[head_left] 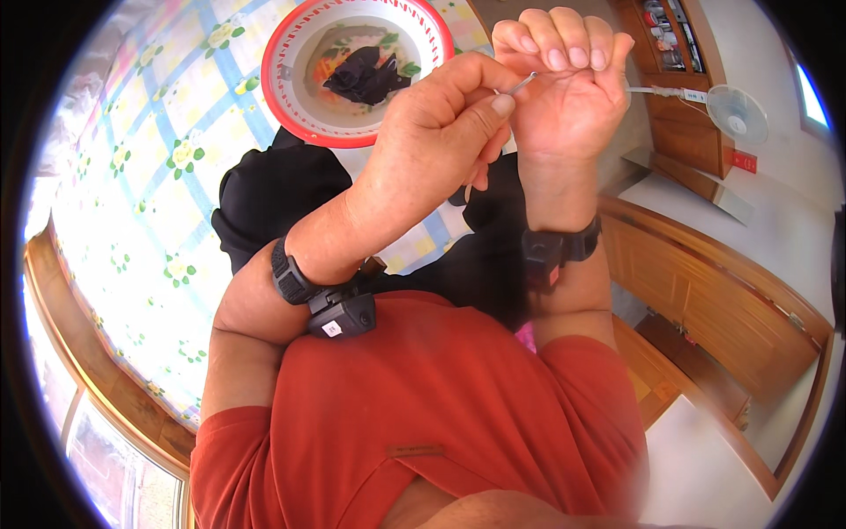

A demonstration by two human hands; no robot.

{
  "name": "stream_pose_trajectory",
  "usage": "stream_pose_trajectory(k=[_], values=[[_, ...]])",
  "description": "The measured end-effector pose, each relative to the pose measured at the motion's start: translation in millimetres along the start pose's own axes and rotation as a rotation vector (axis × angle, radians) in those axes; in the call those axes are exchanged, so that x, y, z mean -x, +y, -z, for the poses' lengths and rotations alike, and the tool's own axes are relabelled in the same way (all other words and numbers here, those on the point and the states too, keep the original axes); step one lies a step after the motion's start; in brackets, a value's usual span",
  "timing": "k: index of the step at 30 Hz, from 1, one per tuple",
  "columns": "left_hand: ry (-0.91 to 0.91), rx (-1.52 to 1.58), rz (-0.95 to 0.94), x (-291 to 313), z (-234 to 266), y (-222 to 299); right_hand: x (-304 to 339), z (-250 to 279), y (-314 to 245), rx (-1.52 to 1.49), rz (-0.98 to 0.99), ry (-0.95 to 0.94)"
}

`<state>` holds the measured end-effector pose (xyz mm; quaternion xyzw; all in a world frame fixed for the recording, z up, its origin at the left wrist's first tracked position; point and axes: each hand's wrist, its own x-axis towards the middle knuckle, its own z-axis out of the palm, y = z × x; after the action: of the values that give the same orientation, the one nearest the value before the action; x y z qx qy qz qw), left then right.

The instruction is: The person holds a small electronic component and a thin metal pin, attempting to insert the pin into a hole on the component by hand while seated.

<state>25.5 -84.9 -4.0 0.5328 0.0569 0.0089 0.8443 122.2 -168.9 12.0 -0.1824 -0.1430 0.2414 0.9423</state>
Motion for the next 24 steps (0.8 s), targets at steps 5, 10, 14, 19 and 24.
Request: stream_pose_trajectory(k=[5, 10, 14, 19, 24], values=[[0.000, 0.003, -0.004, 0.2, -0.5, -0.1, 1.8, -1.7, 3.1, -0.005, -0.023, 0.038], [-0.008, -0.007, -0.009, 0.3, 0.4, 0.9, 0.8, 4.7, 6.0, -0.036, -0.048, 0.003], [-0.001, 0.031, -0.025, 0.6, 1.2, 1.7, 1.9, 10.0, 5.3, 0.004, -0.072, -0.064], [0.033, 0.156, -0.083, 0.6, 3.4, 0.5, 6.1, 2.2, 11.5, 0.127, -0.008, -0.030], [0.050, 0.187, -0.065, 0.6, 3.9, 4.8, 7.4, 1.8, 9.7, 0.194, -0.020, -0.043]])
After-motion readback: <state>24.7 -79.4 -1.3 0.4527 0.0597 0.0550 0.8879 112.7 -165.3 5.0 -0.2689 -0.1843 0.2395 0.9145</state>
